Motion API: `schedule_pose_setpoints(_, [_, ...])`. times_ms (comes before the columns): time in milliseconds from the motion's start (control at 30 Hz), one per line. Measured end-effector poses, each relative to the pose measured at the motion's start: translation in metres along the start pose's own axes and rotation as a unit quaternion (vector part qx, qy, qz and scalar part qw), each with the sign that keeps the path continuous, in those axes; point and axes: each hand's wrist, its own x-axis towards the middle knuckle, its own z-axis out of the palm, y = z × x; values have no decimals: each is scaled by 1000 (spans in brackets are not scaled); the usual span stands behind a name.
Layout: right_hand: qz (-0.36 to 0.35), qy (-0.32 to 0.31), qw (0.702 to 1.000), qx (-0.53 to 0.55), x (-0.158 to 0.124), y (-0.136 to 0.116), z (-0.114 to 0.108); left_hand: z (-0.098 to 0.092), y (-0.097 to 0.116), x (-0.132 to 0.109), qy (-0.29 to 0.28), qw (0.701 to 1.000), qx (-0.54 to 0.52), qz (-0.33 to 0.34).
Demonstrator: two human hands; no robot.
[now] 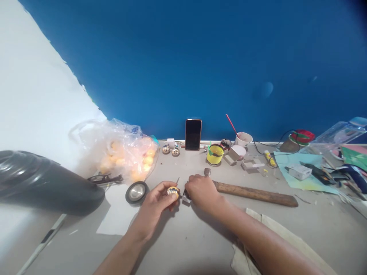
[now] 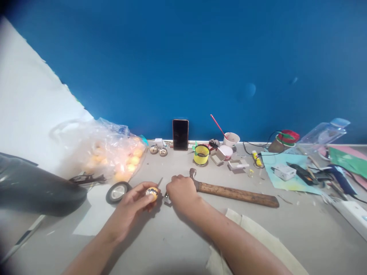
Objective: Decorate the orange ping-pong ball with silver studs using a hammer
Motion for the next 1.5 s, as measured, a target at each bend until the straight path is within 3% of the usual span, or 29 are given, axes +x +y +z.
schedule_pose_setpoints(200, [-3,73,997,30,-2,4,1,0,2,0,4,1000,-12,-4])
schedule_pose_setpoints(367, [-41,208,973,87,-9,-4,5,0,4,-2,-9,998,-66,-19])
schedule_pose_setpoints(467, [-68,279,954,87,-11,-9,11,0,5,-2,-3,999,-39,-24])
schedule_pose_setpoints(700, [-85,341,932,87,-12,-16,19,0,2,3,20,999,37,-22])
schedule_pose_setpoints(867, [-78,312,939,122,-15,-17,12,0,0,3,23,999,31,-18])
schedule_pose_setpoints(1000, [-70,245,920,296,-16,-11,0,2,5,4,20,1000,15,-16])
schedule_pose_setpoints(1133, [-96,215,885,402,-15,-3,-9,2,15,4,20,996,87,-17])
schedule_pose_setpoints(1300, [-105,190,892,397,-16,6,-18,4,28,6,30,983,181,-20])
schedule_pose_setpoints(1400, [-99,175,885,420,-20,14,-26,12,31,9,3,993,114,-26])
schedule_pose_setpoints(1500, [-46,157,839,519,-21,23,-30,19,30,13,-26,997,-64,-34])
